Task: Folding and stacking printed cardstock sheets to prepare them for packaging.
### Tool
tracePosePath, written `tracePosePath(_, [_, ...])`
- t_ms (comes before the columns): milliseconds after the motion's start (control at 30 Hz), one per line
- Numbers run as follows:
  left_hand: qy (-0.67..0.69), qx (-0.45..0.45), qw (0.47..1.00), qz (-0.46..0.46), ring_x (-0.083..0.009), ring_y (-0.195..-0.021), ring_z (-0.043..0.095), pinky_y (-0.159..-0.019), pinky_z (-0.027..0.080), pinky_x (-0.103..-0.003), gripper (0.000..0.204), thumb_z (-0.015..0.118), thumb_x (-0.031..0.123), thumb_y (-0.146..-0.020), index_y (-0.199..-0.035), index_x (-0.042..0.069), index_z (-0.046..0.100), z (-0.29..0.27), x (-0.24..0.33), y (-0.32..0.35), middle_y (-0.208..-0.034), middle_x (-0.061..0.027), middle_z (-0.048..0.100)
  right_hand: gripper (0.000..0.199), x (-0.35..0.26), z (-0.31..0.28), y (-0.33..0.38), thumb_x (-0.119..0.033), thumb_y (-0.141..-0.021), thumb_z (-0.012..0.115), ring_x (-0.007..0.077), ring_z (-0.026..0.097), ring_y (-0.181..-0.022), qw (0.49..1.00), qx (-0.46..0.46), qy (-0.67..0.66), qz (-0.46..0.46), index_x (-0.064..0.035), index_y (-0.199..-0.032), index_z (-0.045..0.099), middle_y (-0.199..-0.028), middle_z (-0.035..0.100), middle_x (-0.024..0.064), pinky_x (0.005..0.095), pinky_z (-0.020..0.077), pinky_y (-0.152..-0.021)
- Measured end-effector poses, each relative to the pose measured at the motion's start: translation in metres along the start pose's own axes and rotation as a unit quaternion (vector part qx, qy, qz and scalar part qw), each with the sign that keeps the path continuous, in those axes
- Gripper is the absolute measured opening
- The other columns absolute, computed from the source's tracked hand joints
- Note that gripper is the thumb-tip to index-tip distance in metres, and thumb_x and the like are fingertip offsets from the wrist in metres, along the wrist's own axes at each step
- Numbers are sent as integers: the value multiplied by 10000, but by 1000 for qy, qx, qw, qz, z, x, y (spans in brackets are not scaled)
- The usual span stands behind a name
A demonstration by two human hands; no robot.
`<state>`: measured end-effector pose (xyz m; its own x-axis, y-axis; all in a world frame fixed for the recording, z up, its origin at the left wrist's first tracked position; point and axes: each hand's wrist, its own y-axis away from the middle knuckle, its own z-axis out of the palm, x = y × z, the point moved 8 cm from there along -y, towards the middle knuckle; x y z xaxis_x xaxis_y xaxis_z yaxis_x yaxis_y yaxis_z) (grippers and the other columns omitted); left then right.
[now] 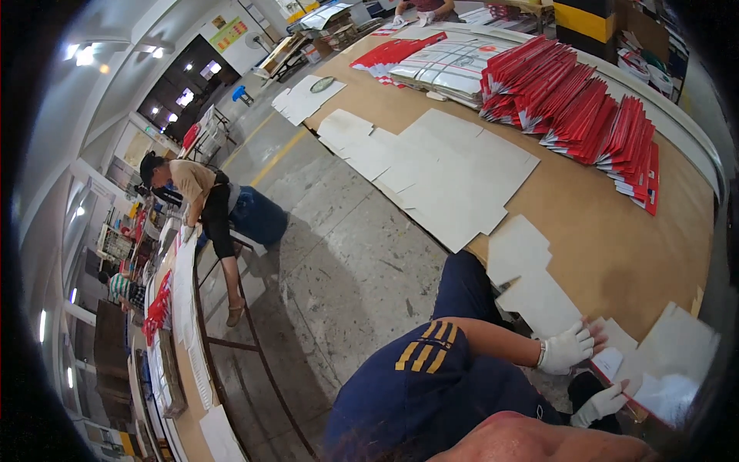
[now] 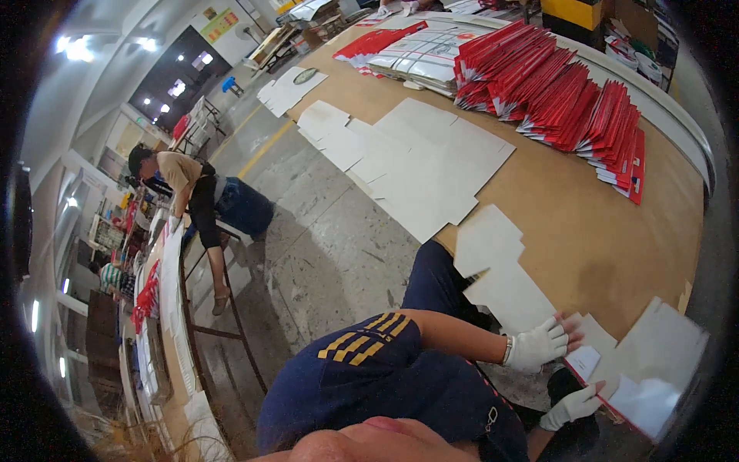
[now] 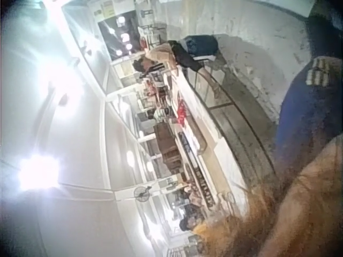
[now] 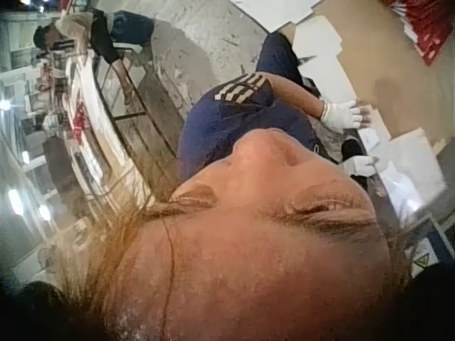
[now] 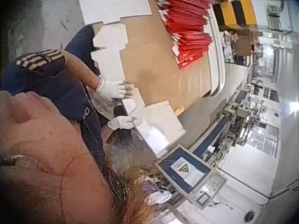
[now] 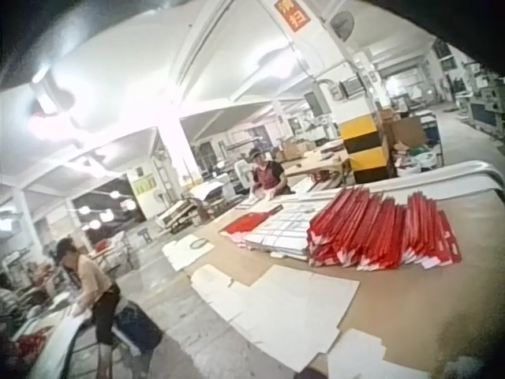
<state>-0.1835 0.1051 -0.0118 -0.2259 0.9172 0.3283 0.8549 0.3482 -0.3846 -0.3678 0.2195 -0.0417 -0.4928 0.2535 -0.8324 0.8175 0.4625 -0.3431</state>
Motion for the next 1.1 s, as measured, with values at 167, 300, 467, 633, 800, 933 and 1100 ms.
tracePosePath(167, [142, -22, 988, 49, -364, -1404, 182, -1109, 85, -595, 920, 670, 389, -625, -1373, -40, 349, 18, 5, -9, -1468, -188, 308, 442, -32, 20, -2, -110, -973, 386, 390, 379, -1298, 912, 11, 226, -341, 63, -1378, 349, -1422, 348, 274, 453, 307, -1064])
tracePosePath(300, [6, -95, 995, 43, -338, -1368, 278, -1090, 172, -590, 808, 611, 391, -693, -1356, -12, 386, -33, -7, 22, -1447, -176, 350, 499, -57, 48, -13, -64, -905, 385, 344, 353, -1336, 827, -204, 336, -402, -31, -1403, 381, -1460, 363, 152, 431, 284, -1086])
tracePosePath(467, [-189, -48, 980, -39, -316, -1275, 423, -1048, 322, -472, 452, 497, 189, -799, -1213, 10, 511, -74, -77, 89, -1373, -162, 446, 529, -39, 47, -24, 9, -872, 383, 305, 331, -1355, 844, -263, 278, -375, -38, -1399, 389, -1458, 367, 141, 423, 256, -1112])
tracePosePath(633, [50, -124, 990, -35, -289, -1120, 495, -914, 424, -392, 300, 646, 144, -665, -961, 95, 650, -99, -117, 86, -1088, -77, 570, 558, -29, 44, -34, 43, -842, 380, 289, 344, -1349, 871, -280, 251, -316, -35, -1394, 395, -1451, 378, 138, 415, 240, -1126])
tracePosePath(800, [186, 15, 980, -68, -295, -942, 569, -788, 473, -382, 167, 662, 128, -686, -844, 75, 659, -114, -127, 70, -957, -92, 590, 551, -23, 44, -40, 17, -845, 414, 313, 344, -1344, 895, -302, 177, -278, 16, -1394, 367, -1431, 389, 182, 415, 226, -1132])
tracePosePath(933, [155, 99, 958, -221, -298, -835, 597, -715, 491, -386, 161, 652, 122, -726, -872, 53, 655, -102, -138, 54, -924, -96, 595, 572, 66, 18, -49, -31, -833, 467, 364, 338, -1336, 952, -194, 147, -186, 41, -1389, 355, -1419, 377, 238, 410, 232, -1127])
tracePosePath(1100, [-147, 69, 981, -105, -324, -1142, 477, -941, 393, -409, 509, 644, 293, -761, -1175, 12, 554, -80, -112, 32, -1156, -140, 540, 711, -62, 49, -14, -6, -712, 521, 404, 262, -1361, 860, -355, 286, -228, 26, -1400, 340, -1442, 333, 246, 486, 165, -1136])
